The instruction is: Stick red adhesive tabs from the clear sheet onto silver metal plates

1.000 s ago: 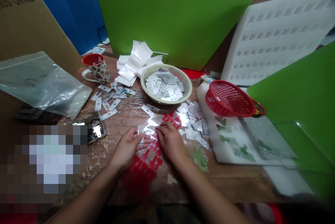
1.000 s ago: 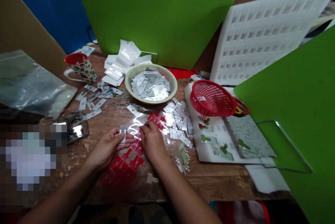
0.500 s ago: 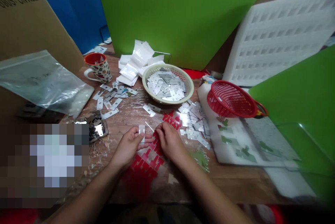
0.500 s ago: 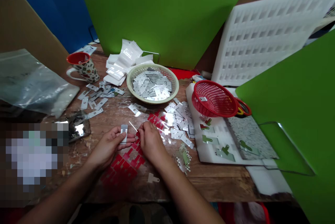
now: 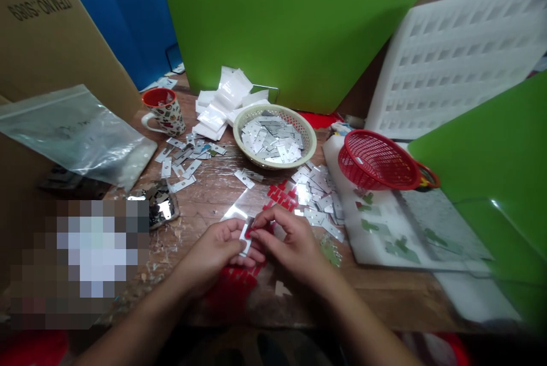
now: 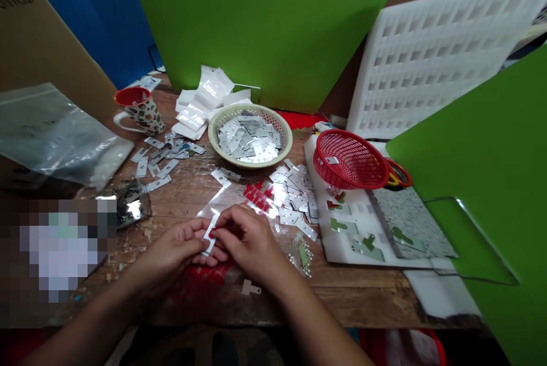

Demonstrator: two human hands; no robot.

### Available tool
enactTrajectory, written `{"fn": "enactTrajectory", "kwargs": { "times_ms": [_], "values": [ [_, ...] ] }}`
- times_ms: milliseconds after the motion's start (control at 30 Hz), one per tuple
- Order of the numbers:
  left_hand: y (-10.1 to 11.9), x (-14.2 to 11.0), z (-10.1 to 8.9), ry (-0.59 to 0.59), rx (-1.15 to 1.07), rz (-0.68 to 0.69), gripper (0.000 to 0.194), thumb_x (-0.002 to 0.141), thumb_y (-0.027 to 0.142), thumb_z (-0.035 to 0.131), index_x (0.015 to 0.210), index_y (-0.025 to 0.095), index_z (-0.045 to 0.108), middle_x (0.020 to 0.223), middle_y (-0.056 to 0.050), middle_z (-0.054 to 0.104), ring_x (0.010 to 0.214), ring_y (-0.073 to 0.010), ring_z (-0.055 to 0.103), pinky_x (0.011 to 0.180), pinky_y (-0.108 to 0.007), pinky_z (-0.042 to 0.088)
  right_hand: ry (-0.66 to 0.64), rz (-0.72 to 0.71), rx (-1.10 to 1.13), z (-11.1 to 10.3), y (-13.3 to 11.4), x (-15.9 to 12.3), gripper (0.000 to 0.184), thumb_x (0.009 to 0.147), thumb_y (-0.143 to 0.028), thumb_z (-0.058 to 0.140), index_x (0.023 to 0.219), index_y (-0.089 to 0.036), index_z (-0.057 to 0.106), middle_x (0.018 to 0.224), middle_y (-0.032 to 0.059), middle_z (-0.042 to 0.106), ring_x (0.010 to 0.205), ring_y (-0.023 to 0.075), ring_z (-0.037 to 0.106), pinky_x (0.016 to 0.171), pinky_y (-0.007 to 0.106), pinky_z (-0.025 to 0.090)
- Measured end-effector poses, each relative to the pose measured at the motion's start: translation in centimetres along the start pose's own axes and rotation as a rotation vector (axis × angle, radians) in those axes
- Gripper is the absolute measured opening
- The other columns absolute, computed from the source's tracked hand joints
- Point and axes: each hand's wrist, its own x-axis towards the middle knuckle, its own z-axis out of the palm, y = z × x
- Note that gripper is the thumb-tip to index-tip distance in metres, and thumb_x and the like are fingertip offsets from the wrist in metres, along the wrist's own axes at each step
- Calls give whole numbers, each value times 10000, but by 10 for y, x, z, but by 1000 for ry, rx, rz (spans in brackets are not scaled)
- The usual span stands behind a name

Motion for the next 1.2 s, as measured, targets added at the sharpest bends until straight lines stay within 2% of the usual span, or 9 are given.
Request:
{"fn": "enactTrajectory", "kwargs": {
  "times_ms": [167,1200],
  "values": [
    [2,-5,5,-31,-4,12,194,696,178,677,871,136,603,785,-78,722,689,-175,704,639,-249,542,-19,-20,-8,-1,-2,-3,44,863,-172,595,877,-206,619,830,2,656,764,132,607,715,271,494],
    [4,-6,7,-18,8,10,200,685,200,706,860,130,638,753,-79,717,680,-175,696,647,-253,530,-13,4,24,0,0,-2,23,852,-177,609,856,-199,611,786,-10,634,718,119,586,659,245,478]
  ]
}}
